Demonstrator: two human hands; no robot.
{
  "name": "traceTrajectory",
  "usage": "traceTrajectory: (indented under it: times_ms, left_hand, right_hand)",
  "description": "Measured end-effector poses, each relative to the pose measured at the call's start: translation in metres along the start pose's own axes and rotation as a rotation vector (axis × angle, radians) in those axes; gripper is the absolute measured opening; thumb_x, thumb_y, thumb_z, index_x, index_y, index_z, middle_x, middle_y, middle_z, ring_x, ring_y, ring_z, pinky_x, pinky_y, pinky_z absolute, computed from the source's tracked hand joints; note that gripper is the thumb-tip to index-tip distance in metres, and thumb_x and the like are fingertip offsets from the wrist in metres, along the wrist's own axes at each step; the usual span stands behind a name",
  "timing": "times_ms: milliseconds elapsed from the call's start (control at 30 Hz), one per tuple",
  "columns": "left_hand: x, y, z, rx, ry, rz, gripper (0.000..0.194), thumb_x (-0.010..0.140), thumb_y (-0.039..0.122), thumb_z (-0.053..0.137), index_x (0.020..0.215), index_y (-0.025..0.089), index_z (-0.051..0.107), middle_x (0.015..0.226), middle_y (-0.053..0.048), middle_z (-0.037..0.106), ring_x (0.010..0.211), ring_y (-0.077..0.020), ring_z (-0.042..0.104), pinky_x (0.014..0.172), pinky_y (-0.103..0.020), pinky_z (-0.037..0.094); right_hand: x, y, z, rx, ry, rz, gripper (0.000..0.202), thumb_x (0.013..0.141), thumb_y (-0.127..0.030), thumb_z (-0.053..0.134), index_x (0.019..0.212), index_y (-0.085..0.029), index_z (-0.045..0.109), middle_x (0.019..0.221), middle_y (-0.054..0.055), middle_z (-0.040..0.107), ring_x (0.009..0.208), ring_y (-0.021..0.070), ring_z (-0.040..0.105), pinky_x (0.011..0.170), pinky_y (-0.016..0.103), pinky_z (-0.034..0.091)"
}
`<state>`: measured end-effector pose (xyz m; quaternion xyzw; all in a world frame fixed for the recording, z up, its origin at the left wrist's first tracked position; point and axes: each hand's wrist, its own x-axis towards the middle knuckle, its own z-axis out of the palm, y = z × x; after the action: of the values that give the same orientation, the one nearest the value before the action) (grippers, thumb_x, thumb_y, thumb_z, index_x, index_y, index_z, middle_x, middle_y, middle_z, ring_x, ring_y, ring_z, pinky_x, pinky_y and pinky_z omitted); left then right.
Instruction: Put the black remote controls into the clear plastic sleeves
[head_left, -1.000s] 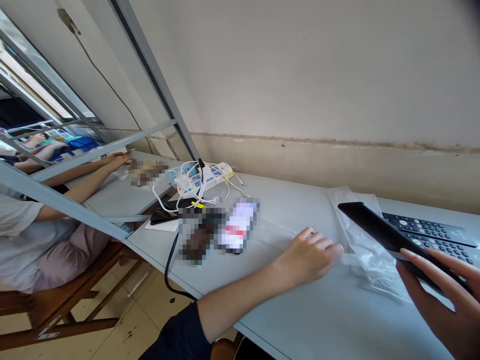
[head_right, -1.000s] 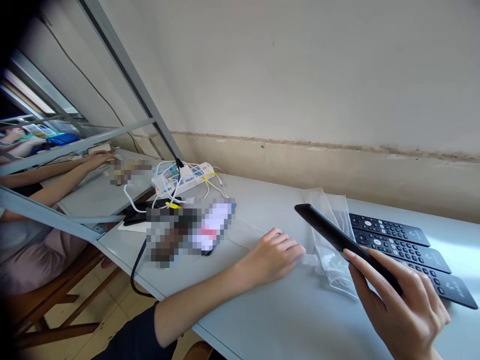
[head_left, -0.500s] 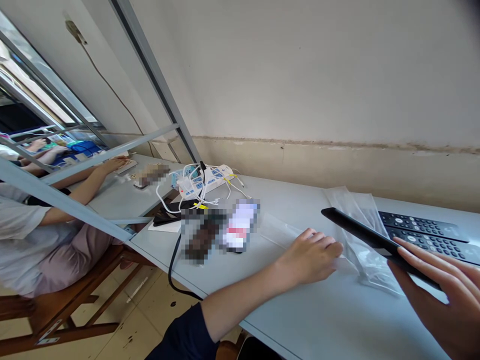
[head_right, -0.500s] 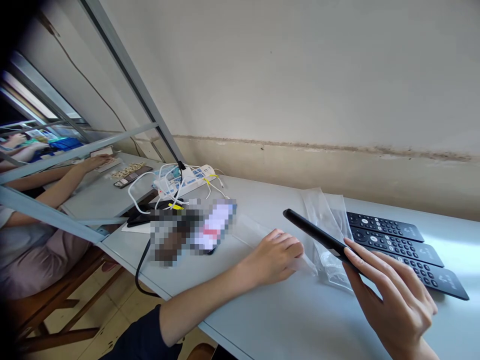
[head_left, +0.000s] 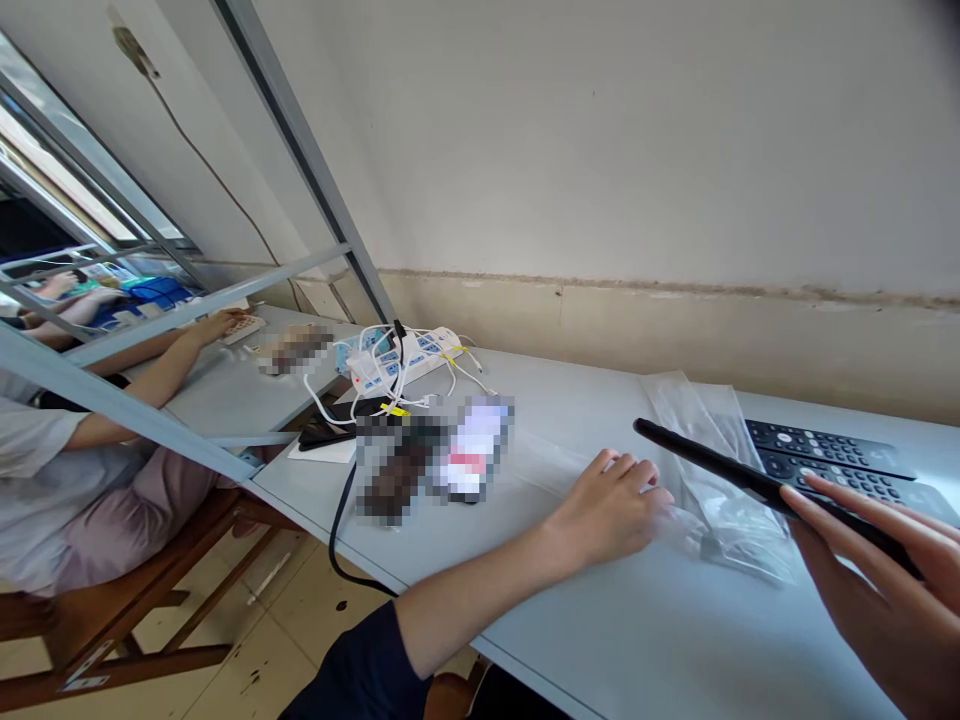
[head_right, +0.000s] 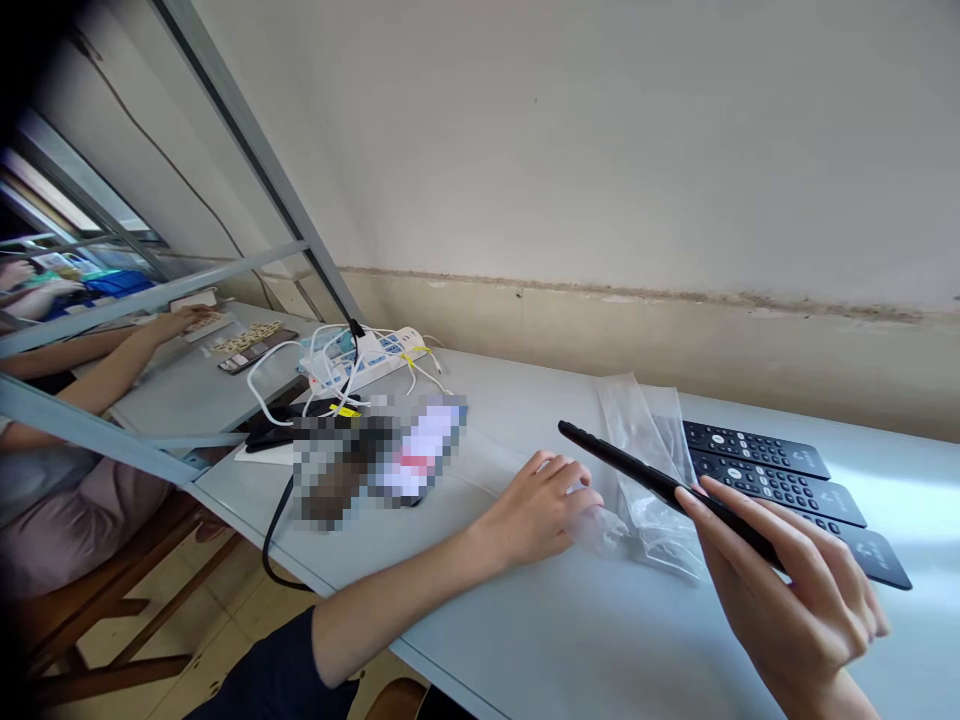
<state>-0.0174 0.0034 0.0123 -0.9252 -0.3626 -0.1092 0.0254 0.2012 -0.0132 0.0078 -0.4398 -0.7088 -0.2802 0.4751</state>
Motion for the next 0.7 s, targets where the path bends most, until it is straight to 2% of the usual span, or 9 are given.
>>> traceTrajectory:
  times_ms: [67, 167, 333, 400, 467, 533, 600, 667, 700]
  left_hand:
    - [0.001, 0.0, 0.001, -0.007, -0.019, -0.007, 0.02, 0.09, 0.017, 0.043, 0.095, 0.019, 0.062, 0.103, -0.004, 0.061, 0.097, -0.0163, 0.056, 0.089, -0.031, 0.038]
    - [0.002, -0.001, 0.001, -0.087, -0.04, -0.019, 0.017, 0.088, 0.025, 0.051, 0.101, 0.018, 0.061, 0.106, -0.005, 0.061, 0.103, -0.0183, 0.055, 0.091, -0.033, 0.039]
    - [-0.008, 0.003, -0.019, -0.406, -0.045, 0.011, 0.068, 0.066, 0.053, 0.073, 0.123, 0.026, 0.048, 0.121, -0.004, 0.056, 0.113, -0.0195, 0.052, 0.098, -0.035, 0.039]
    - [-0.021, 0.009, -0.027, -0.456, -0.014, 0.007, 0.063, 0.066, 0.052, 0.074, 0.119, 0.027, 0.051, 0.125, -0.003, 0.054, 0.117, -0.0197, 0.05, 0.099, -0.035, 0.039]
    - [-0.041, 0.013, -0.03, -0.421, 0.137, -0.067, 0.037, 0.079, 0.045, 0.065, 0.109, 0.026, 0.057, 0.119, -0.003, 0.059, 0.118, -0.0192, 0.05, 0.101, -0.034, 0.037]
    - [-0.067, 0.012, -0.025, -0.297, 0.371, -0.224, 0.018, 0.089, 0.032, 0.052, 0.103, 0.024, 0.058, 0.112, -0.004, 0.062, 0.118, -0.0198, 0.051, 0.099, -0.035, 0.037]
    - [-0.097, 0.004, -0.016, -0.083, 0.57, -0.48, 0.02, 0.089, 0.022, 0.046, 0.107, 0.023, 0.055, 0.113, -0.007, 0.061, 0.12, -0.0222, 0.048, 0.099, -0.039, 0.035]
    - [-0.126, -0.006, -0.008, 0.112, 0.692, -0.762, 0.024, 0.088, 0.022, 0.046, 0.111, 0.021, 0.052, 0.115, -0.011, 0.059, 0.119, -0.0257, 0.049, 0.096, -0.042, 0.037]
    - [-0.139, -0.012, -0.005, 0.153, 0.682, -0.916, 0.027, 0.088, 0.026, 0.047, 0.113, 0.02, 0.051, 0.119, -0.013, 0.056, 0.121, -0.0286, 0.047, 0.096, -0.045, 0.036]
  right_hand:
    - [0.006, -0.009, 0.0, -0.015, 0.087, -0.093, 0.077, 0.067, -0.013, 0.076, 0.129, -0.05, 0.046, 0.077, -0.003, 0.066, 0.054, 0.0147, 0.059, 0.051, 0.027, 0.048]
    - [0.011, -0.02, 0.001, -0.004, 0.118, -0.027, 0.083, 0.064, -0.014, 0.078, 0.133, -0.045, 0.044, 0.08, -0.001, 0.061, 0.055, 0.015, 0.057, 0.05, 0.028, 0.049]
    - [0.008, -0.02, 0.004, -0.004, 0.112, 0.039, 0.084, 0.062, -0.018, 0.08, 0.132, -0.047, 0.044, 0.082, 0.0, 0.06, 0.053, 0.0125, 0.054, 0.05, 0.027, 0.049]
    - [0.007, -0.016, 0.004, 0.014, 0.09, 0.079, 0.082, 0.064, -0.018, 0.079, 0.132, -0.048, 0.044, 0.084, 0.001, 0.06, 0.053, 0.0132, 0.053, 0.051, 0.029, 0.049]
    - [0.006, -0.013, 0.004, 0.054, 0.064, 0.105, 0.081, 0.063, -0.019, 0.079, 0.131, -0.049, 0.045, 0.084, 0.002, 0.058, 0.053, 0.014, 0.053, 0.053, 0.031, 0.049]
    - [0.006, -0.012, 0.003, 0.074, 0.047, 0.108, 0.083, 0.062, -0.02, 0.08, 0.13, -0.051, 0.044, 0.083, 0.002, 0.057, 0.053, 0.0142, 0.052, 0.053, 0.032, 0.047]
    - [0.006, -0.013, 0.003, 0.075, 0.038, 0.093, 0.085, 0.06, -0.02, 0.081, 0.13, -0.052, 0.044, 0.082, 0.002, 0.055, 0.051, 0.013, 0.049, 0.05, 0.031, 0.045]
    - [0.005, -0.015, 0.003, 0.089, 0.012, 0.074, 0.085, 0.062, -0.02, 0.081, 0.131, -0.051, 0.043, 0.082, 0.002, 0.055, 0.049, 0.0119, 0.048, 0.048, 0.03, 0.043]
    - [0.005, -0.016, 0.004, 0.096, -0.006, 0.06, 0.084, 0.063, -0.02, 0.08, 0.131, -0.05, 0.043, 0.083, 0.002, 0.055, 0.049, 0.0118, 0.048, 0.047, 0.03, 0.042]
